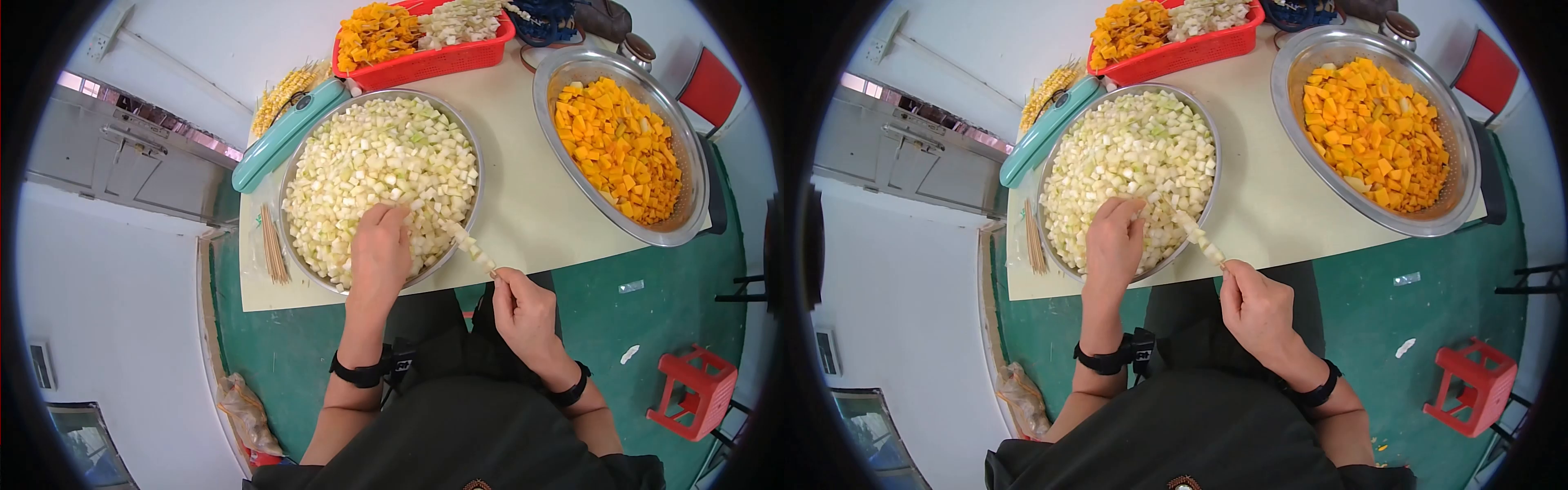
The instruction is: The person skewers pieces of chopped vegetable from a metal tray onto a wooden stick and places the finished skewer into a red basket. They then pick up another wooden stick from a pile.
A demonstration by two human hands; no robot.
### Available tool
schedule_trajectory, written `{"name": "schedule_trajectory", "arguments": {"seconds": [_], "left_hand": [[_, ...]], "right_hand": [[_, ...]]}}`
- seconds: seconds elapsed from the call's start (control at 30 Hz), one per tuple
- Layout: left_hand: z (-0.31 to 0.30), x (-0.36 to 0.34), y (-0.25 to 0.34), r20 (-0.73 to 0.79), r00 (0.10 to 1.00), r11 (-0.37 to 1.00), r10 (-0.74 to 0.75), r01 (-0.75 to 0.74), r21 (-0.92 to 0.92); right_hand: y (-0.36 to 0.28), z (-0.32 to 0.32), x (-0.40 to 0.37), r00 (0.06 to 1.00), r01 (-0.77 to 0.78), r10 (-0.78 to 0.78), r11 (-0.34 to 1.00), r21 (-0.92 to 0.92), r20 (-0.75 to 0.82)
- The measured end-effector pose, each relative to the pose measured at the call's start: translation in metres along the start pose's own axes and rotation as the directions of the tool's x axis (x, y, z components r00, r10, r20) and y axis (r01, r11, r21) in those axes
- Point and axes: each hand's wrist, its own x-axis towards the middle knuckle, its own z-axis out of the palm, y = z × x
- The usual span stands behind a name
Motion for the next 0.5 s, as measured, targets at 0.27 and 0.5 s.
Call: {"name": "schedule_trajectory", "arguments": {"seconds": [0.27,0.5], "left_hand": [[-0.005,-0.002,-0.001,0.067,0.915,0.68,-0.399,0.344,-0.647],[-0.008,-0.005,-0.008,0.18,0.887,0.314,-0.425,0.331,-0.89]], "right_hand": [[-0.003,-0.003,0.0,0.995,0.064,-0.07,0.995,0.077,0.072],[-0.005,-0.002,0.0,0.99,0.105,-0.113,0.99,0.098,0.079]]}}
